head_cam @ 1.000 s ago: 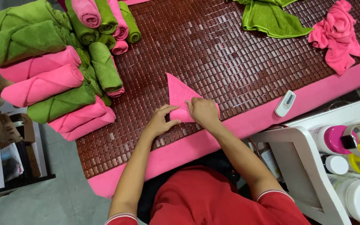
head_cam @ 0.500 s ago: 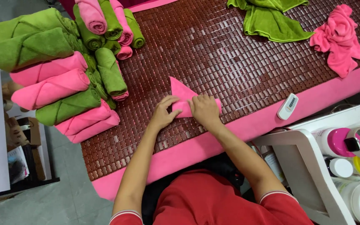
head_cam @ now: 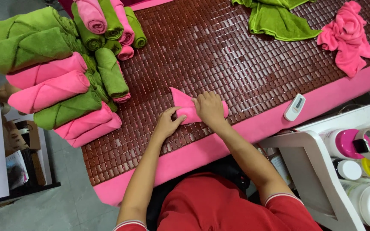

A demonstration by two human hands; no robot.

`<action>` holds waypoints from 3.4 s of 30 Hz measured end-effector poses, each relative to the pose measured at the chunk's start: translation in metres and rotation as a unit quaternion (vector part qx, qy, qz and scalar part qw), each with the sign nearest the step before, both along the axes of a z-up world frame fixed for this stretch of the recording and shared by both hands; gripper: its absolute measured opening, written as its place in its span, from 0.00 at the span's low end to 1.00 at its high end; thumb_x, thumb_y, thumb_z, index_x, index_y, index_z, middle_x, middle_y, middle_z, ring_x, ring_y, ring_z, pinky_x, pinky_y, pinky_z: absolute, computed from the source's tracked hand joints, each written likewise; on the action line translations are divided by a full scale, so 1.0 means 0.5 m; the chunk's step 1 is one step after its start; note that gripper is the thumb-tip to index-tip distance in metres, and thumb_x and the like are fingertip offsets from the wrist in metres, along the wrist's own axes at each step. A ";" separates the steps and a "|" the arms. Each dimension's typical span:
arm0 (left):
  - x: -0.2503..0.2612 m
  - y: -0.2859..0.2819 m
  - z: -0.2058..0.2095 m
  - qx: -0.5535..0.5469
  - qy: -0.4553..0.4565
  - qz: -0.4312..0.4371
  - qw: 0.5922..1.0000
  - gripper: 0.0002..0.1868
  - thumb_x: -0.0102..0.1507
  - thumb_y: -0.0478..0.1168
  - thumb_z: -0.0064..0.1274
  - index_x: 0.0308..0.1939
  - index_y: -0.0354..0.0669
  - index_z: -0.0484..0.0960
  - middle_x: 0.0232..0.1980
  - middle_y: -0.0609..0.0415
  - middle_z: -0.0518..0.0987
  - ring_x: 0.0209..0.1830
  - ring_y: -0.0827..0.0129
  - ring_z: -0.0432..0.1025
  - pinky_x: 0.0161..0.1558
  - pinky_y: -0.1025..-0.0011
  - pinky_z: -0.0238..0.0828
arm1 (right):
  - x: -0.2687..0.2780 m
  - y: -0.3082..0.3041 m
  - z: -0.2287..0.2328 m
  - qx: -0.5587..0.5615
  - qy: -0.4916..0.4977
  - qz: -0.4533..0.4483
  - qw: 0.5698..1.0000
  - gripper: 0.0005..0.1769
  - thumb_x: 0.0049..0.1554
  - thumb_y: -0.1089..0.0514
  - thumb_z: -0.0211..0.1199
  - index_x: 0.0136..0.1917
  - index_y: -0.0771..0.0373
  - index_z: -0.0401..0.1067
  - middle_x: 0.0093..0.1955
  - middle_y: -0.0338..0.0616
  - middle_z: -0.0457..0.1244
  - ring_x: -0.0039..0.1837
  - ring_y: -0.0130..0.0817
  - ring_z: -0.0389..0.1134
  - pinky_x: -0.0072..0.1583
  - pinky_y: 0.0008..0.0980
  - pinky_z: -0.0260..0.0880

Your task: Folding and rolling small towels and stacking them neatly on a surface.

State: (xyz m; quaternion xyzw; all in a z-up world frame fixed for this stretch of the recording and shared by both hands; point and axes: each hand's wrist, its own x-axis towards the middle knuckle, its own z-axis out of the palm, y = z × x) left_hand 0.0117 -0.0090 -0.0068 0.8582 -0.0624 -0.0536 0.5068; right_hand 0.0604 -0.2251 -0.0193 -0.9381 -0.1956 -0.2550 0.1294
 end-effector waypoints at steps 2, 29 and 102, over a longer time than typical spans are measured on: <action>0.011 -0.006 -0.003 0.009 0.025 0.018 0.999 0.21 0.63 0.52 0.65 0.58 0.54 0.86 0.50 0.47 0.86 0.53 0.51 0.80 0.54 0.56 0.77 | -0.035 -0.010 0.000 0.006 -0.017 0.036 0.999 0.15 0.63 0.45 0.60 0.42 0.58 0.73 0.40 0.44 0.63 0.49 0.46 0.69 0.50 0.44 0.66; -0.039 -0.127 -0.065 -0.457 0.044 0.259 0.850 0.25 0.64 0.40 0.68 0.61 0.38 0.77 0.45 0.53 0.83 0.45 0.71 0.77 0.51 0.70 0.78 | -0.087 0.004 0.050 0.140 0.235 0.119 0.955 0.28 0.54 0.45 0.73 0.64 0.58 0.75 0.49 0.54 0.72 0.53 0.54 0.76 0.54 0.50 0.73; -0.035 0.016 -0.006 0.014 -0.241 -0.132 0.961 0.07 0.56 0.33 0.58 0.36 0.49 0.84 0.54 0.45 0.80 0.52 0.41 0.77 0.56 0.50 0.73 | -0.082 0.012 -0.045 0.505 0.301 0.358 0.725 0.05 0.55 0.71 0.70 0.46 0.69 0.83 0.45 0.49 0.73 0.23 0.22 0.63 0.26 0.23 0.60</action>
